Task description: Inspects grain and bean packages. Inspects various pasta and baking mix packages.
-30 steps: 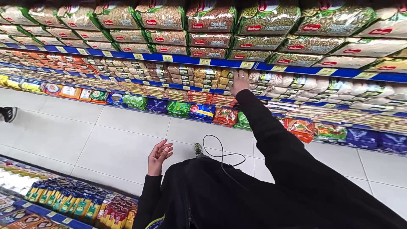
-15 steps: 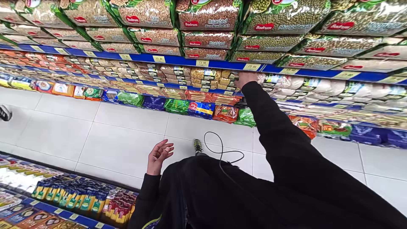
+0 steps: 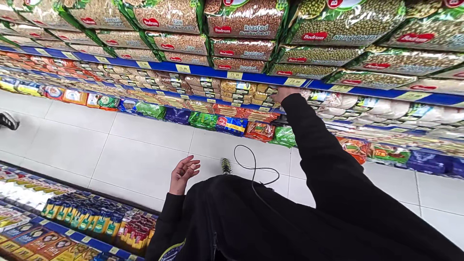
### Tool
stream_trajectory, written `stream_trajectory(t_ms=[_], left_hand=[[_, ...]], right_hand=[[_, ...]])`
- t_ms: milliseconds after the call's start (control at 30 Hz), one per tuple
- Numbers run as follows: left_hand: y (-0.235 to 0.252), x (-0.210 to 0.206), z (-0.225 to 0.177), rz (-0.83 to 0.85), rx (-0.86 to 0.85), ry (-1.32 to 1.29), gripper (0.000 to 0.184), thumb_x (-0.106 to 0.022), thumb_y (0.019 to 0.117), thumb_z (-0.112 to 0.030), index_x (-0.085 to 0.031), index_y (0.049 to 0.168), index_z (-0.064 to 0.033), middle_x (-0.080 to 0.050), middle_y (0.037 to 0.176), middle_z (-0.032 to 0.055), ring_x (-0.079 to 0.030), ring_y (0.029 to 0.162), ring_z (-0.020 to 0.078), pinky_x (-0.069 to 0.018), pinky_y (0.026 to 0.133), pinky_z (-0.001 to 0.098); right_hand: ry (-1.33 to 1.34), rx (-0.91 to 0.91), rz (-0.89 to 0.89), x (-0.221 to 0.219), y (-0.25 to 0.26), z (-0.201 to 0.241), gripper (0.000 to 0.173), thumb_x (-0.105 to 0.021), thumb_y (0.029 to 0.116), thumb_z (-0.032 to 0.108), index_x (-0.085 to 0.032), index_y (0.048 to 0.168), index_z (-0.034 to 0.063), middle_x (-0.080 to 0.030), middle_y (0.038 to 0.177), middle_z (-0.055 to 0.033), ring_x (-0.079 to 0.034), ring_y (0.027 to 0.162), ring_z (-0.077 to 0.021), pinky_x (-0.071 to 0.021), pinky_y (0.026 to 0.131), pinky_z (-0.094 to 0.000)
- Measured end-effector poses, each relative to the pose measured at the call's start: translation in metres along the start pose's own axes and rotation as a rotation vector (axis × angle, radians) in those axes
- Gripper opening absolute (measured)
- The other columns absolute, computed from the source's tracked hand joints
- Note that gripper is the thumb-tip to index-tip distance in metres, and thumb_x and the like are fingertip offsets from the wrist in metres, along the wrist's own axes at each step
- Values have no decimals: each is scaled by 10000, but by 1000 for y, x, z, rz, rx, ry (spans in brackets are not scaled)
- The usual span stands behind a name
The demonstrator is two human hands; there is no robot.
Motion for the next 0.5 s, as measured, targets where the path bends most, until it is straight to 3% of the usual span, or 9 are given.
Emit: stream_trajectory(t_ms=[167, 333, 433, 500], left_hand=[[4, -5, -2, 14, -10, 15, 416, -550, 1009, -51, -510, 1411, 45, -697, 1244, 215, -714, 1089, 363, -625, 896, 476], [8, -4, -5, 33, -13, 23, 416, -555, 1009, -59, -515, 1411, 41, -696, 1251, 211, -714, 1089, 360, -623, 901, 474], [10, -7, -3, 53, -1, 41, 408, -538, 1017, -52, -511, 1414, 39, -700, 1245, 207, -717, 1083, 357, -625, 895, 473], [11, -12, 0, 88, 13, 56, 422, -556, 1007, -65, -510, 1412, 44, -700, 1242, 208, -713, 1094, 356, -625, 898, 478]], right_hand=[[28, -2, -10, 11, -7, 0, 650, -772, 869, 356, -581, 1406, 43, -517, 1437, -327, -444, 1371, -537, -323, 1059, -774], [-5, 93, -82, 19, -14, 4, 664, -826, 808, 339, -608, 1379, 81, -553, 1408, -301, -496, 1323, -531, -376, 1006, -775], [-31, 133, -72, 12, -9, -1, 633, -788, 837, 365, -611, 1376, 86, -566, 1396, -293, -512, 1315, -518, -386, 1005, -767], [-54, 132, -57, 7, -8, -5, 633, -754, 882, 384, -584, 1411, 81, -537, 1433, -296, -476, 1352, -520, -346, 1044, -768]])
Point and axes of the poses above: each hand's wrist, its own y-axis towards the middle knuckle, its own x-axis out of the back of the hand, z = x × y, the point moved 8 cm from there along y, towards the middle knuckle
